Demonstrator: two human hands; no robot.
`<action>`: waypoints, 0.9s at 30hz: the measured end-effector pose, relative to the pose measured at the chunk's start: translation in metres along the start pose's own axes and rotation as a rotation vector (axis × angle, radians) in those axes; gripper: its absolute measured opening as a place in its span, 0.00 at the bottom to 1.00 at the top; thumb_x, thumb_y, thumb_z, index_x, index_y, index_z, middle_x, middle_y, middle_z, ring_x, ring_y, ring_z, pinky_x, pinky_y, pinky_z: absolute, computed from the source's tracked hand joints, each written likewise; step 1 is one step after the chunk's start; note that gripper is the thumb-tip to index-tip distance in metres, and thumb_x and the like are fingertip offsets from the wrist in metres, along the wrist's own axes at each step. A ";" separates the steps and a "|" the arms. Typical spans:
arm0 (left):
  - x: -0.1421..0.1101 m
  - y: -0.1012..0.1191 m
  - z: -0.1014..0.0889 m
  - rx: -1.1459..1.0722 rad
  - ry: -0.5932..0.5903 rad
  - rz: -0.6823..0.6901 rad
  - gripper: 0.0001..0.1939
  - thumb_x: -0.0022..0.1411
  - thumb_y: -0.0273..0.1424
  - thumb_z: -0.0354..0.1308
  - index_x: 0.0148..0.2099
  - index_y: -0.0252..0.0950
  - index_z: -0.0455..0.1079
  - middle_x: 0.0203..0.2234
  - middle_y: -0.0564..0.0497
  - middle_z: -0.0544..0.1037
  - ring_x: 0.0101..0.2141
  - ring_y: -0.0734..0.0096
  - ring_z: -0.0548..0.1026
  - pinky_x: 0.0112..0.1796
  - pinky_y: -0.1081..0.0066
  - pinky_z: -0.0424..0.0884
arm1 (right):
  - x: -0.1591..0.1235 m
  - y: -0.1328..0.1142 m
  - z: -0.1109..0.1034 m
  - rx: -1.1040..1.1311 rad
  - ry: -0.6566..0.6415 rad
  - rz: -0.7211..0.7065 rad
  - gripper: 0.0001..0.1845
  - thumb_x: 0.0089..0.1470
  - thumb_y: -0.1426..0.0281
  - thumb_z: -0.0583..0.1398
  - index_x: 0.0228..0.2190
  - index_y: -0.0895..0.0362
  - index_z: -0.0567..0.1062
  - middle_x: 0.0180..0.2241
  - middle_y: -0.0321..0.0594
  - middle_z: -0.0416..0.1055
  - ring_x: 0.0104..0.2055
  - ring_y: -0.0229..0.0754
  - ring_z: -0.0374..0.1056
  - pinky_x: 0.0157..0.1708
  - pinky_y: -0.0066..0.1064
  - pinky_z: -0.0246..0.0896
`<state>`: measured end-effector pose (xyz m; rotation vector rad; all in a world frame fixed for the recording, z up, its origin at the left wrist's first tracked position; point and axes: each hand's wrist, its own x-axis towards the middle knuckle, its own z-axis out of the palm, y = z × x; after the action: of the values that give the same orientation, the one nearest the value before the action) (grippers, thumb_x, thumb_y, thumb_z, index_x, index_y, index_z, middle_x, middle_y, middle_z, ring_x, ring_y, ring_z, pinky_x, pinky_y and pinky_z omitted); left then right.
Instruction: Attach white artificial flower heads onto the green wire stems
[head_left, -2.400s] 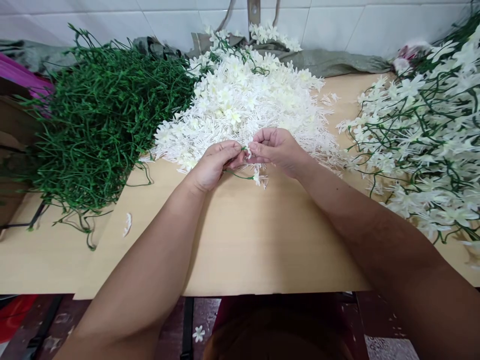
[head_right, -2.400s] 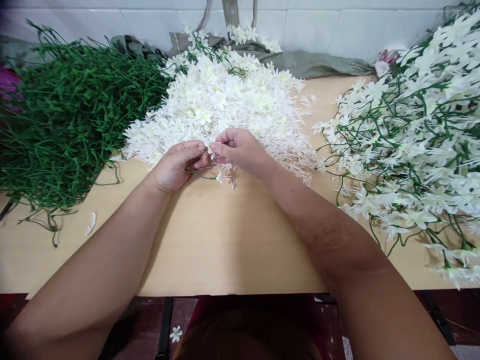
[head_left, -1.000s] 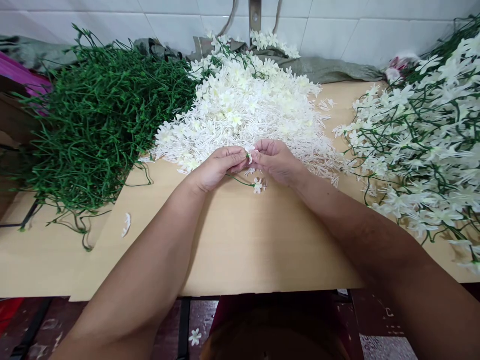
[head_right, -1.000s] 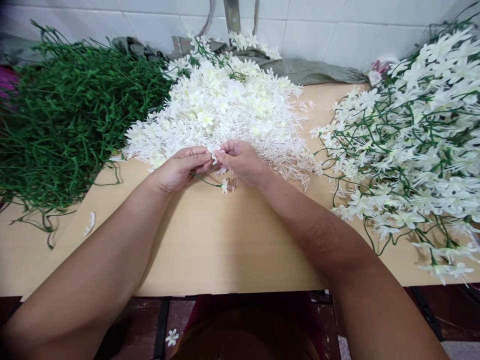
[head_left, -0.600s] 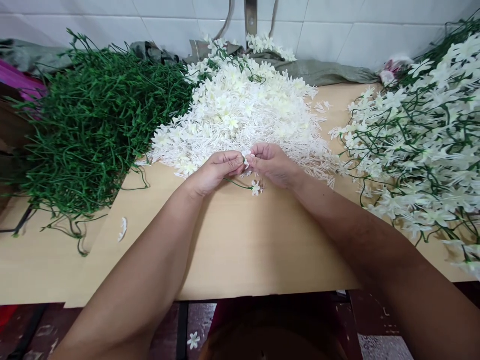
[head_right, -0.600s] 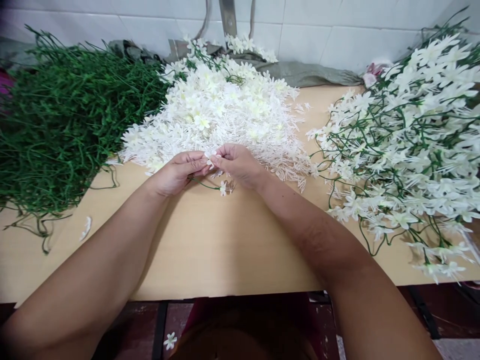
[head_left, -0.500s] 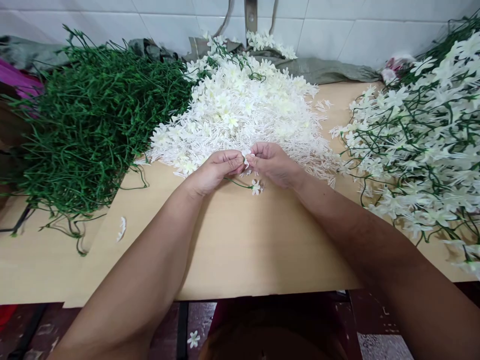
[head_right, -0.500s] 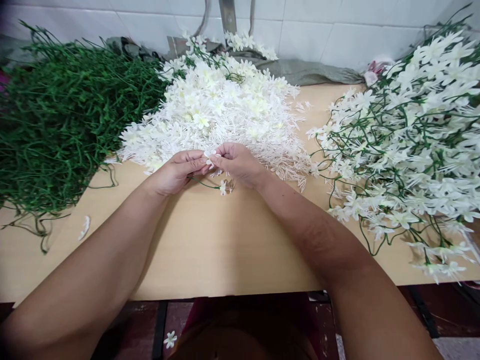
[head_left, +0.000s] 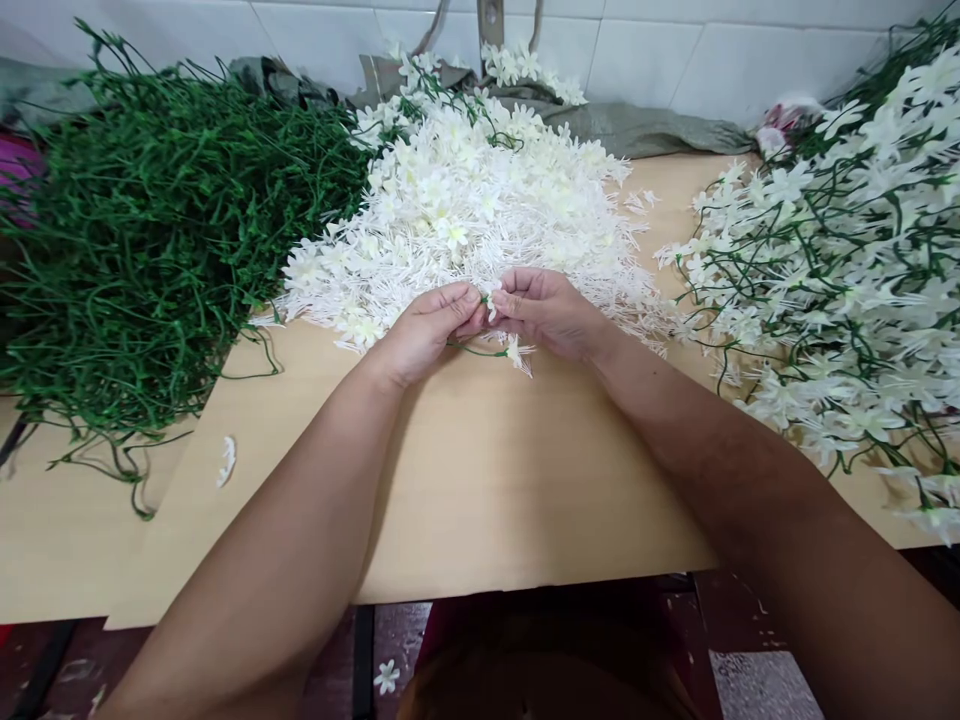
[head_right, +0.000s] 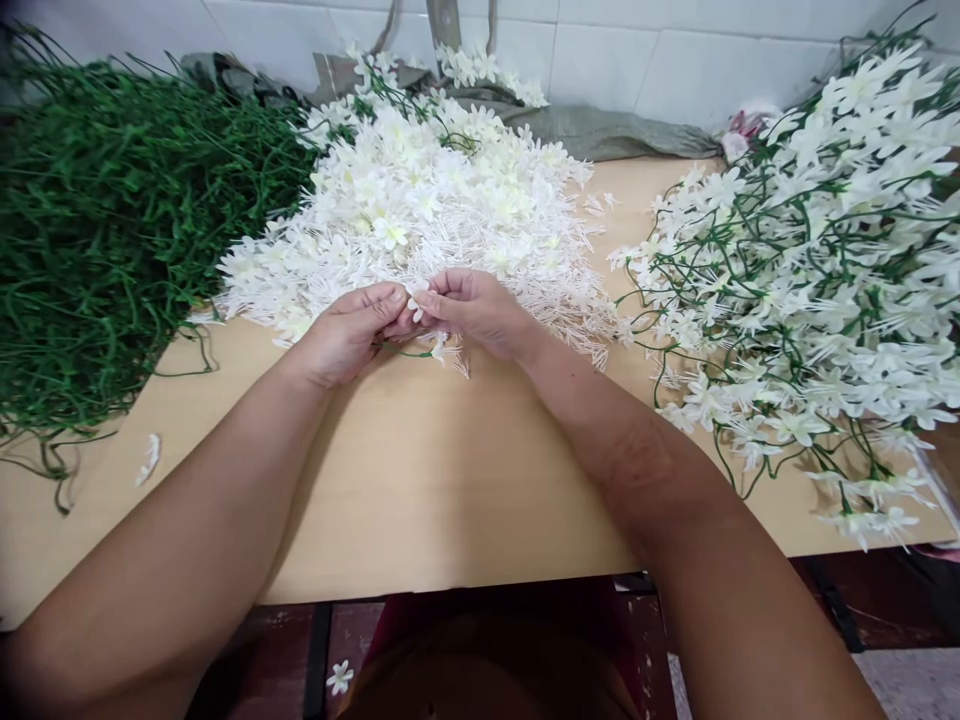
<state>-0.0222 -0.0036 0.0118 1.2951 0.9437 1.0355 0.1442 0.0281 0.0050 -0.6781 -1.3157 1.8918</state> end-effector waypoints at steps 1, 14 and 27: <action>0.000 0.000 0.000 0.003 0.000 0.009 0.23 0.53 0.46 0.65 0.20 0.34 0.63 0.14 0.56 0.57 0.19 0.79 0.55 0.22 0.75 0.53 | 0.000 0.000 0.000 0.010 -0.006 -0.002 0.22 0.35 0.60 0.74 0.24 0.59 0.71 0.23 0.33 0.74 0.29 0.32 0.72 0.38 0.27 0.72; 0.002 -0.006 0.004 0.057 0.089 0.091 0.23 0.53 0.48 0.65 0.22 0.35 0.63 0.15 0.57 0.58 0.18 0.80 0.53 0.21 0.73 0.50 | -0.001 -0.003 0.003 -0.063 0.066 -0.020 0.29 0.30 0.59 0.76 0.31 0.58 0.69 0.23 0.33 0.73 0.27 0.34 0.71 0.32 0.26 0.69; 0.003 -0.006 0.003 0.082 0.091 0.097 0.25 0.51 0.51 0.64 0.21 0.36 0.63 0.14 0.56 0.57 0.18 0.77 0.52 0.22 0.70 0.47 | 0.001 -0.001 0.003 -0.192 0.173 -0.116 0.22 0.38 0.60 0.73 0.25 0.57 0.69 0.22 0.30 0.68 0.25 0.31 0.66 0.30 0.26 0.68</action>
<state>-0.0183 -0.0018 0.0057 1.3827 1.0092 1.1485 0.1412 0.0277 0.0067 -0.8247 -1.4042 1.5906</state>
